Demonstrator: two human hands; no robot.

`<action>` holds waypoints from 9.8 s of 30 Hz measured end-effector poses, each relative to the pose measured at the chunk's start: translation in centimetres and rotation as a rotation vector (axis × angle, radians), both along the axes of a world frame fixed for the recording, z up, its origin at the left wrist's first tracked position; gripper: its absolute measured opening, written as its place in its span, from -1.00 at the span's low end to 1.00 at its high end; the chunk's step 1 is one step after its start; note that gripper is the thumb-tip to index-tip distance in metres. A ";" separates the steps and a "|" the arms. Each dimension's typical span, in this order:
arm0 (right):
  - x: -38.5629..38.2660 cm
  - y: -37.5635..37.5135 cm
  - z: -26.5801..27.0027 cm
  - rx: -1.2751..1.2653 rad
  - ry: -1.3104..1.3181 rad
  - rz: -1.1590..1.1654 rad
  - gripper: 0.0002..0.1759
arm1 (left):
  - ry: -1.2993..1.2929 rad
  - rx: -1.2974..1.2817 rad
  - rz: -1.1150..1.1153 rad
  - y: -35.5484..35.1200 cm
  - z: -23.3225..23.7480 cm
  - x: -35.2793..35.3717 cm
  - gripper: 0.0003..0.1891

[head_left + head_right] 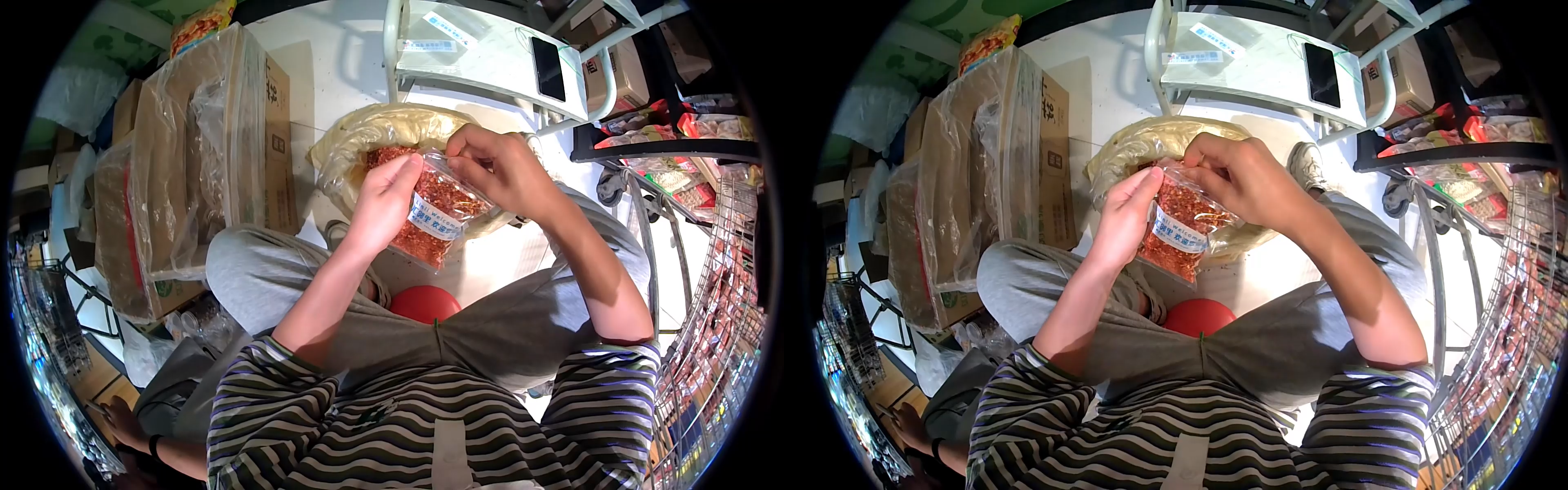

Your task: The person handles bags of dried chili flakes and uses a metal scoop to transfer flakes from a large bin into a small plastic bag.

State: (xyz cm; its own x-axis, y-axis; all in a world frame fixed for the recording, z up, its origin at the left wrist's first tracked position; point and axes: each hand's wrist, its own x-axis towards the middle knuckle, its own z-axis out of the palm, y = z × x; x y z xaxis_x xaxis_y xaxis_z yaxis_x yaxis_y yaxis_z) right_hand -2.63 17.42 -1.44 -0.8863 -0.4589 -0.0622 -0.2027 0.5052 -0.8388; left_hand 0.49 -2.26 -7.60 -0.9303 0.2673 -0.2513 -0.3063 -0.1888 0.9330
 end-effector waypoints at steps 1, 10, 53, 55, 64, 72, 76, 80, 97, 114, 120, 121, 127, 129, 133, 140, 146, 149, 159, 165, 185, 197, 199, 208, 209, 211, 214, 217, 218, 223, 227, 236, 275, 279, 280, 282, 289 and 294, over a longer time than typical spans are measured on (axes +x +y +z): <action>0.0 0.1 0.2 0.007 -0.005 0.012 -0.87 | 0.010 -0.002 -0.005 0.0 0.3 0.0 -0.66; 0.2 0.6 -1.3 -0.226 -0.304 -0.079 -0.91 | 0.126 -0.139 -0.020 0.0 0.7 -0.1 -0.68; 0.7 0.5 -0.2 -0.243 -0.339 -0.139 -0.84 | 0.208 -0.302 -0.157 0.2 1.2 -0.2 -0.71; 0.9 0.4 -0.8 -0.312 -0.318 -0.169 -0.83 | 0.223 -0.296 -0.125 0.1 1.0 -0.1 -0.71; 1.1 0.1 -0.6 -0.358 -0.416 -0.165 -0.79 | 0.261 -0.207 0.022 0.7 0.5 0.0 -0.70; 0.6 -0.1 -0.5 -0.401 -0.402 -0.110 -0.83 | 0.225 -0.191 0.010 0.4 0.9 0.0 -0.68; 0.6 0.4 -0.6 -0.433 -0.431 -0.041 -0.80 | 0.150 -0.115 -0.023 0.1 1.0 -0.1 -0.65; 0.8 0.2 0.6 -0.362 -0.348 0.040 -0.72 | 0.106 -0.055 -0.017 -0.4 1.2 -0.3 -0.65; 0.1 0.6 1.8 -0.063 0.308 0.324 -0.67 | -0.392 0.408 -0.039 -1.2 1.8 -0.4 -0.72; 1.6 -1.0 1.4 -0.608 -0.453 -0.039 -0.64 | 0.512 -0.365 0.218 0.1 3.0 0.3 -0.74; 1.9 -1.0 1.1 -0.563 -0.461 -0.048 -0.55 | 0.544 -0.363 0.236 0.4 3.0 0.6 -0.72; 1.8 -0.8 1.0 -0.562 -0.468 -0.036 -0.55 | 0.544 -0.355 0.232 0.4 2.6 0.6 -0.72; 1.6 -0.5 0.7 -0.548 -0.414 0.023 -0.60 | 0.528 -0.344 0.203 0.2 2.8 0.6 -0.71; 1.5 -0.4 1.3 -0.449 -0.396 0.037 -0.57 | 0.497 -0.319 0.215 0.2 2.8 0.8 -0.71; 1.8 -0.5 1.4 -0.412 -0.254 0.069 -0.59 | 0.450 -0.288 0.233 0.3 2.9 0.7 -0.70; 1.6 -0.4 1.5 -0.366 -0.222 0.054 -0.62 | 0.409 -0.328 0.174 -0.1 3.7 0.3 -0.68; 1.7 -0.5 1.3 -0.338 -0.095 0.044 -0.69 | 0.396 -0.352 0.193 -0.1 3.2 0.1 -0.67; 1.8 -0.3 1.2 -0.351 -0.122 0.031 -0.73 | 0.354 -0.231 0.240 0.1 2.5 -0.1 -0.65; 1.9 0.4 1.0 -0.333 -0.293 -0.011 -0.84 | 0.327 -0.273 0.208 -0.9 2.1 -1.0 -0.64; 2.1 0.6 0.2 -0.352 -0.369 0.037 -0.84 | 0.282 -0.313 0.200 -1.5 2.1 -1.3 -0.63; 1.1 -0.4 -2.0 -0.141 -0.724 0.327 -0.87 | 0.303 -0.510 -0.050 -2.5 2.6 -1.4 -0.68; -0.8 -0.7 -4.0 -0.065 -0.627 0.109 -0.80 | 0.415 -0.986 -0.011 -4.5 2.5 -2.5 -0.63; -1.5 -0.4 -4.4 -0.040 -0.640 0.039 -0.85 | 0.359 -1.010 0.007 -4.8 2.9 -2.5 -0.62; -1.8 -0.2 -6.5 0.542 -0.035 0.207 -0.81 | 0.354 -0.941 0.060 -4.7 2.8 -2.4 -0.63; -1.8 -0.3 -6.4 0.536 -0.036 0.194 -0.79 | 0.347 -0.941 0.060 -4.6 2.9 -2.4 -0.63; -1.7 -0.4 -6.4 0.524 -0.038 0.167 -0.75 | 0.331 -0.942 0.062 -4.6 3.0 -2.4 -0.63; -0.9 -0.8 -5.7 0.279 -0.009 0.039 -0.69 | 0.348 -0.946 0.069 -4.5 2.8 -2.5 -0.63; -1.6 -1.7 -1.8 0.432 -0.381 0.002 -0.79 | 0.302 -0.891 0.074 -4.5 2.4 -2.7 -0.61; -1.6 -1.4 -2.4 0.314 -0.264 0.019 -0.81 | 0.297 -0.856 0.070 -4.4 2.3 -2.7 -0.61; -0.8 -1.3 -1.7 -0.172 -0.401 -0.123 -0.78 | 0.220 -0.701 0.030 -3.9 2.0 -2.7 -0.62; -0.1 -1.7 -0.8 -0.236 -0.359 -0.063 -0.72 | 0.229 -0.636 0.051 -3.3 2.0 -2.6 -0.63; 0.8 -2.5 -0.4 -0.114 -0.214 -0.141 -0.67 | 0.202 -0.469 0.070 -2.8 1.6 -2.7 -0.63; -0.3 0.4 1.4 -0.481 -0.856 0.427 -0.84 | -0.224 -0.004 -0.172 -4.1 4.0 -3.0 -0.65; -0.6 0.7 0.5 -0.511 -0.839 0.305 -0.84 | -0.266 -0.064 -0.072 -4.0 2.9 -3.4 -0.65; -0.9 0.8 0.1 -0.502 -0.827 0.243 -0.83 | -0.239 -0.119 -0.050 -4.2 2.8 -3.5 -0.65; -1.3 0.8 -0.3 -0.484 -0.798 0.118 -0.81 | -0.183 -0.227 -0.007 -4.7 2.7 -3.6 -0.65; -1.9 0.5 -3.2 0.073 -0.248 -0.203 -0.67 | -0.037 -0.328 0.140 -4.3 2.4 -3.4 -0.59; -2.1 0.0 -3.7 0.185 -0.303 -0.215 -0.51 | 0.038 -0.283 0.128 -4.0 1.3 -3.2 -0.61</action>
